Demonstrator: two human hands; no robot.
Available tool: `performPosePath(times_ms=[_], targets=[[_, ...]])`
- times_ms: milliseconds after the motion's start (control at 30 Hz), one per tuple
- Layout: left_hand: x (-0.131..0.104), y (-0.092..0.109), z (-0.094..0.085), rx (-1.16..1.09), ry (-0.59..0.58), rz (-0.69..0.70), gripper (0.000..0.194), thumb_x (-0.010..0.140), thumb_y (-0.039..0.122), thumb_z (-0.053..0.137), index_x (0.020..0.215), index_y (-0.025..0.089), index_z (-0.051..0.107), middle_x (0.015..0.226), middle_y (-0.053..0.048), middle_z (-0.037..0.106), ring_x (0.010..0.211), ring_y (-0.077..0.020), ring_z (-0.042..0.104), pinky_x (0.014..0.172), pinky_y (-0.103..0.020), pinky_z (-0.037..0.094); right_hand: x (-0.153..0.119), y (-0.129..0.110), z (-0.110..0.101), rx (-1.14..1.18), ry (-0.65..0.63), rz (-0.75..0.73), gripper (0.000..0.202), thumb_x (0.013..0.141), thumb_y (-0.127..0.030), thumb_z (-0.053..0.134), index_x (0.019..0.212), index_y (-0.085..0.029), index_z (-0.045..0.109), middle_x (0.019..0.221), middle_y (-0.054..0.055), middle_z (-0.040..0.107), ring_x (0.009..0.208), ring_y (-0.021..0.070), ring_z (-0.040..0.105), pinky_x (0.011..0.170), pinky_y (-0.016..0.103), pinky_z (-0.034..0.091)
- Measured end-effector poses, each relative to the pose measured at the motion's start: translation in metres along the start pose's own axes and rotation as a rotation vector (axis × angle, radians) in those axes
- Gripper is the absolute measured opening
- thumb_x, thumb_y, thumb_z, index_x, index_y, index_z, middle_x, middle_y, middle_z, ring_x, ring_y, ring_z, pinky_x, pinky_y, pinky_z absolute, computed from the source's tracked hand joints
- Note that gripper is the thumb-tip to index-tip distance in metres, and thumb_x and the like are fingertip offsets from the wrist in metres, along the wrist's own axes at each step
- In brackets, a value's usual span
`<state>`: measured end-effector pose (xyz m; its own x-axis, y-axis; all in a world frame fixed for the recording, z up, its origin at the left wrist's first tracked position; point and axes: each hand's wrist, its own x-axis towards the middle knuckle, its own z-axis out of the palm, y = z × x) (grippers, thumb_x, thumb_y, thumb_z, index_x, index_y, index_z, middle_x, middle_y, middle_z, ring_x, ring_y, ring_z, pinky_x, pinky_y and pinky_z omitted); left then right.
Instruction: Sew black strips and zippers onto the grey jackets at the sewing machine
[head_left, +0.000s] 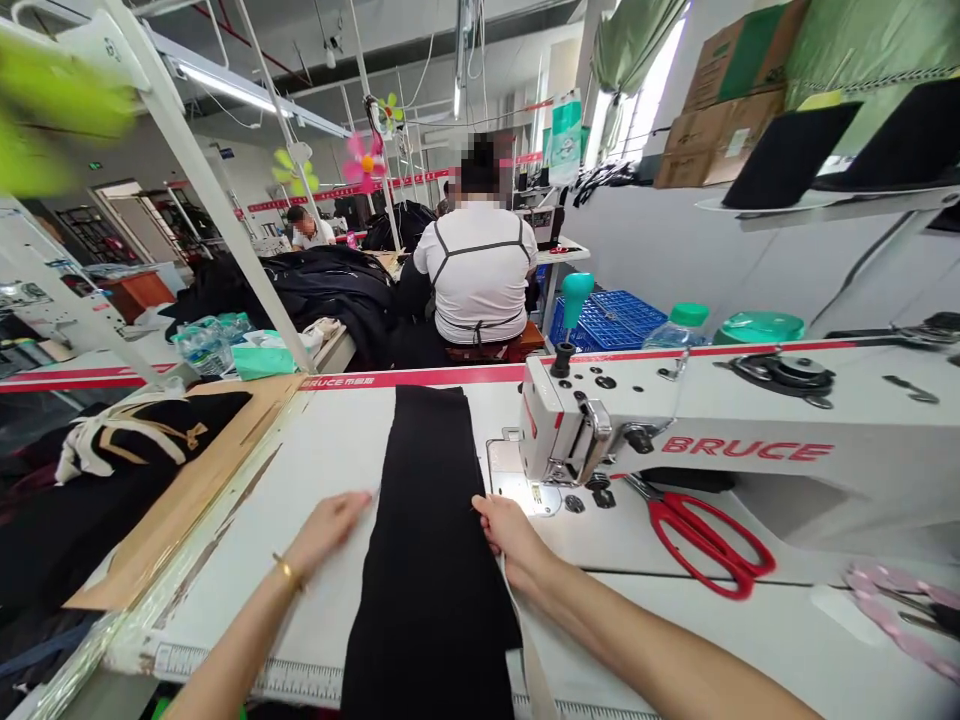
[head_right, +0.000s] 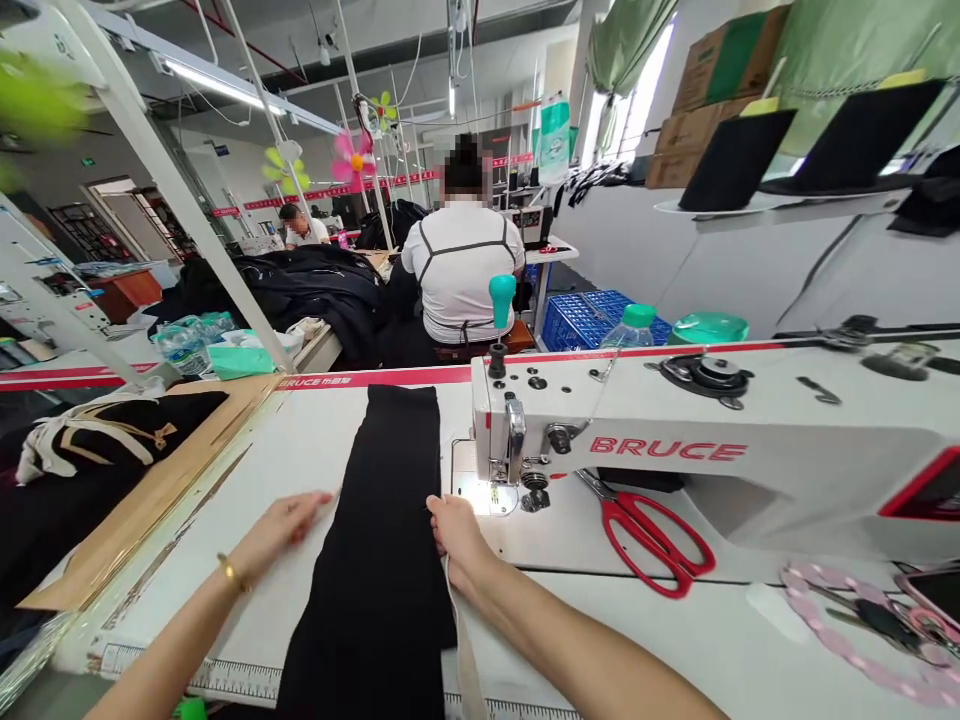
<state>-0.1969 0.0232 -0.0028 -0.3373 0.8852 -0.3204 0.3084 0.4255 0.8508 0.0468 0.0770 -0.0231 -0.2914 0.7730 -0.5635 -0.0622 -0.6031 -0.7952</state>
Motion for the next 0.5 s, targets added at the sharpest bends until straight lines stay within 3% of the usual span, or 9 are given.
performPosePath(times_ms=[100, 200, 267, 333, 433, 500], targets=[[-0.008, -0.006, 0.014, 0.353, -0.004, 0.154, 0.047, 0.072, 0.052, 0.052, 0.099, 0.015, 0.061, 0.06, 0.002, 0.047, 0.06, -0.0152, 0.048, 0.062, -0.028, 0.04, 0.001, 0.004, 0.009, 0.01, 0.013, 0.013, 0.019, 0.082, -0.021, 0.038, 0.064, -0.018, 0.032, 0.051, -0.006, 0.035, 0.038, 0.0034, 0.029, 0.039, 0.017, 0.023], [-0.002, -0.008, 0.003, 0.216, -0.008, 0.126, 0.058, 0.074, 0.049, 0.05, 0.12, 0.014, 0.048, 0.086, -0.005, 0.057, 0.075, -0.0168, 0.055, 0.073, -0.029, 0.044, -0.002, 0.008, 0.009, -0.067, -0.041, 0.035, 0.009, 0.082, -0.023, 0.04, 0.086, -0.015, 0.043, 0.058, -0.004, 0.044, 0.039, 0.0051, 0.036, 0.04, 0.018, 0.028], [-0.007, -0.009, -0.015, 0.047, -0.055, 0.053, 0.065, 0.074, 0.047, 0.053, 0.129, 0.016, 0.038, 0.099, -0.008, 0.057, 0.077, -0.0158, 0.059, 0.072, -0.028, 0.046, -0.007, 0.013, 0.001, -0.242, -0.062, -0.033, 0.038, 0.08, -0.029, 0.045, 0.115, -0.018, 0.035, 0.061, -0.004, 0.049, 0.039, 0.0075, 0.038, 0.04, 0.02, 0.029], [-0.023, -0.012, -0.037, -0.058, -0.06, -0.015, 0.065, 0.073, 0.045, 0.057, 0.13, 0.021, 0.038, 0.098, -0.009, 0.06, 0.068, -0.0149, 0.062, 0.066, -0.029, 0.049, -0.005, 0.02, -0.01, -0.614, -0.031, -0.306, 0.066, 0.076, -0.044, 0.049, 0.133, -0.022, 0.022, 0.058, -0.004, 0.049, 0.041, 0.0123, 0.043, 0.042, 0.023, 0.032], [-0.054, -0.023, -0.074, -0.181, 0.05, -0.089, 0.057, 0.075, 0.044, 0.057, 0.128, 0.027, 0.041, 0.093, -0.009, 0.064, 0.06, -0.0144, 0.063, 0.058, -0.028, 0.05, 0.018, 0.034, -0.024, -1.106, -0.071, -0.737, 0.058, 0.073, -0.051, 0.047, 0.125, -0.027, 0.045, 0.067, 0.004, 0.057, 0.052, 0.021, 0.055, 0.049, 0.031, 0.04], [-0.081, -0.038, -0.102, -0.195, 0.253, -0.14, 0.052, 0.078, 0.043, 0.053, 0.126, 0.024, 0.043, 0.085, -0.009, 0.066, 0.054, -0.013, 0.061, 0.052, -0.024, 0.048, 0.035, 0.046, -0.028, -1.19, -0.122, -0.915, 0.051, 0.076, -0.048, 0.041, 0.122, -0.029, 0.05, 0.072, 0.008, 0.061, 0.054, 0.0236, 0.057, 0.052, 0.035, 0.043]])
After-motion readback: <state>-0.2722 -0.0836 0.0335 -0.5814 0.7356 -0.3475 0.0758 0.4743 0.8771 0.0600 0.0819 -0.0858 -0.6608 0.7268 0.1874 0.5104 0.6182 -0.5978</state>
